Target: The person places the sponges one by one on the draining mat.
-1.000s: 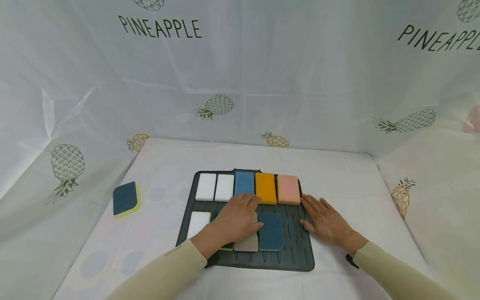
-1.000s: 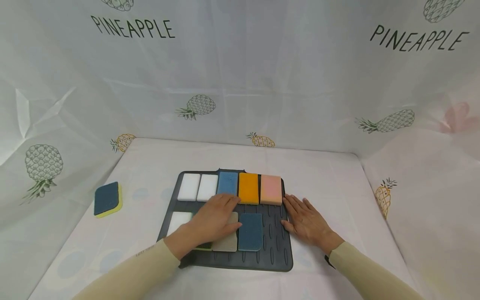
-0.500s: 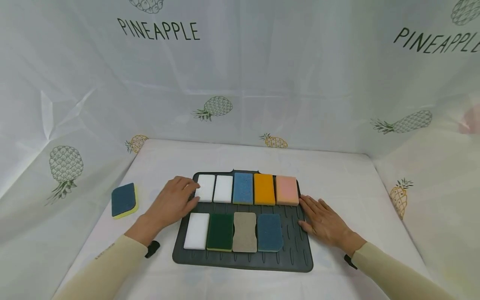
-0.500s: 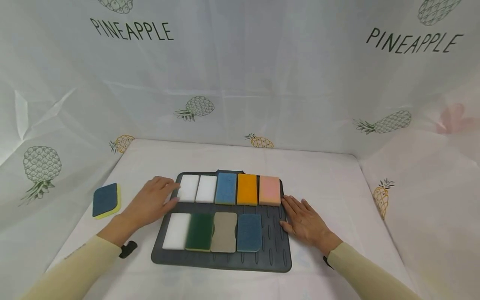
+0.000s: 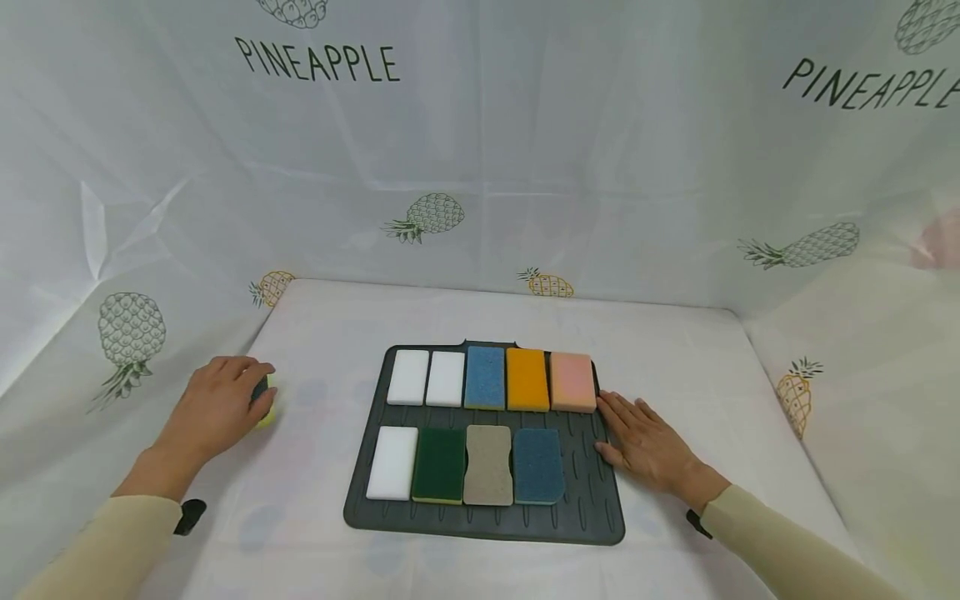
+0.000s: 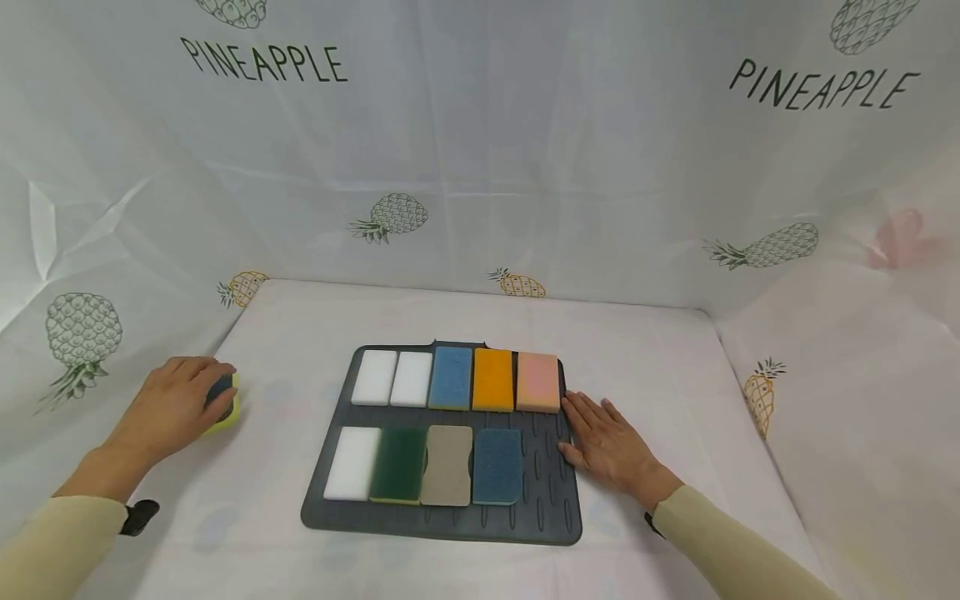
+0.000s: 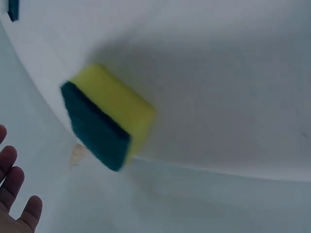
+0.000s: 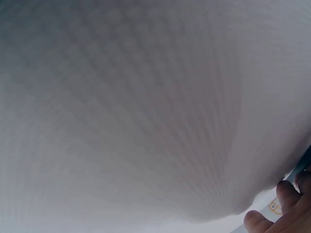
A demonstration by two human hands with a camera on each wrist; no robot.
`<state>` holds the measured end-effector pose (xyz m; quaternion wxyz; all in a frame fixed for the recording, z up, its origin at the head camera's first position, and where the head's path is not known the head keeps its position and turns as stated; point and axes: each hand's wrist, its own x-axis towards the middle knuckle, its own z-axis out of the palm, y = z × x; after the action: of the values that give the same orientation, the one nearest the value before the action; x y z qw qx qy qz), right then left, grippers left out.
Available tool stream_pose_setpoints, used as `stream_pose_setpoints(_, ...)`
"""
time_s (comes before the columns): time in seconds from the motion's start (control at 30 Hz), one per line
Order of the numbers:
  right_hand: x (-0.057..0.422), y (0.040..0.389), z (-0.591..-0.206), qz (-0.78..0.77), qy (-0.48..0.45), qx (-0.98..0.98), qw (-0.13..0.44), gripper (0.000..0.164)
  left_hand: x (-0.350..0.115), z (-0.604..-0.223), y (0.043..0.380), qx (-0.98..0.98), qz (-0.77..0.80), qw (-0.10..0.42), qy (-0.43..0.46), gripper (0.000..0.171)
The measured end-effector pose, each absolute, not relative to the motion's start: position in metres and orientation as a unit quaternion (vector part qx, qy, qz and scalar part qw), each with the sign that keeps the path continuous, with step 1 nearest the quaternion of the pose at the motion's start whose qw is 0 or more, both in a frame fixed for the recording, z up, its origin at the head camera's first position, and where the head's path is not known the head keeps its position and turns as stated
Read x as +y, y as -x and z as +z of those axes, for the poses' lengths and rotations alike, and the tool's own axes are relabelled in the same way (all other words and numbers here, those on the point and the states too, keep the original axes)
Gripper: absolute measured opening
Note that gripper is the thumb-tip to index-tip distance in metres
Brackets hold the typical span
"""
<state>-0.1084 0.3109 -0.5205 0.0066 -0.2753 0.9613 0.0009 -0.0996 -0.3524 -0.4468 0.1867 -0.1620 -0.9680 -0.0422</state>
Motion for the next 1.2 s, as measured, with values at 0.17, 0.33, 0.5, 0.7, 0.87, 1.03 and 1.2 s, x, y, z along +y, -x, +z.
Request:
stream_pose_setpoints(0.17,0.311,0.108,-0.52,0.002,0.276,0.961,0.002,0.078,-0.371,-0.453,0.093,-0.976,-0.042,0.159,0.141,0.042)
stream_pose_setpoints(0.33,0.311,0.108,-0.52,0.0,0.277,0.961,0.003,0.078,-0.378,-0.462,0.09,-0.983,-0.045,0.133,0.119,0.043)
stream_pose_setpoints(0.5,0.311,0.108,-0.521,-0.002,0.275,0.961,0.005,0.078,-0.382,-0.472,0.089,-0.982,-0.032,0.137,0.124,0.049)
stream_pose_setpoints(0.7,0.312,0.109,-0.522,0.0,0.273,0.962,0.009,0.079,-0.383,-0.478,0.087,-0.987,-0.041,0.121,0.102,0.06)
stream_pose_setpoints(0.87,0.312,0.108,-0.521,-0.003,0.274,0.962,0.006,0.078,-0.38,-0.478,0.084,-0.988,-0.046,0.119,0.085,0.079)
stream_pose_setpoints(1.03,0.312,0.108,-0.521,-0.002,0.275,0.961,0.003,0.077,-0.378,-0.477,0.082,-0.986,-0.054,0.135,0.082,0.097)
stream_pose_setpoints(1.2,0.312,0.108,-0.522,-0.002,0.277,0.961,0.0,0.077,-0.377,-0.478,0.082,-0.988,-0.051,0.125,0.072,0.104)
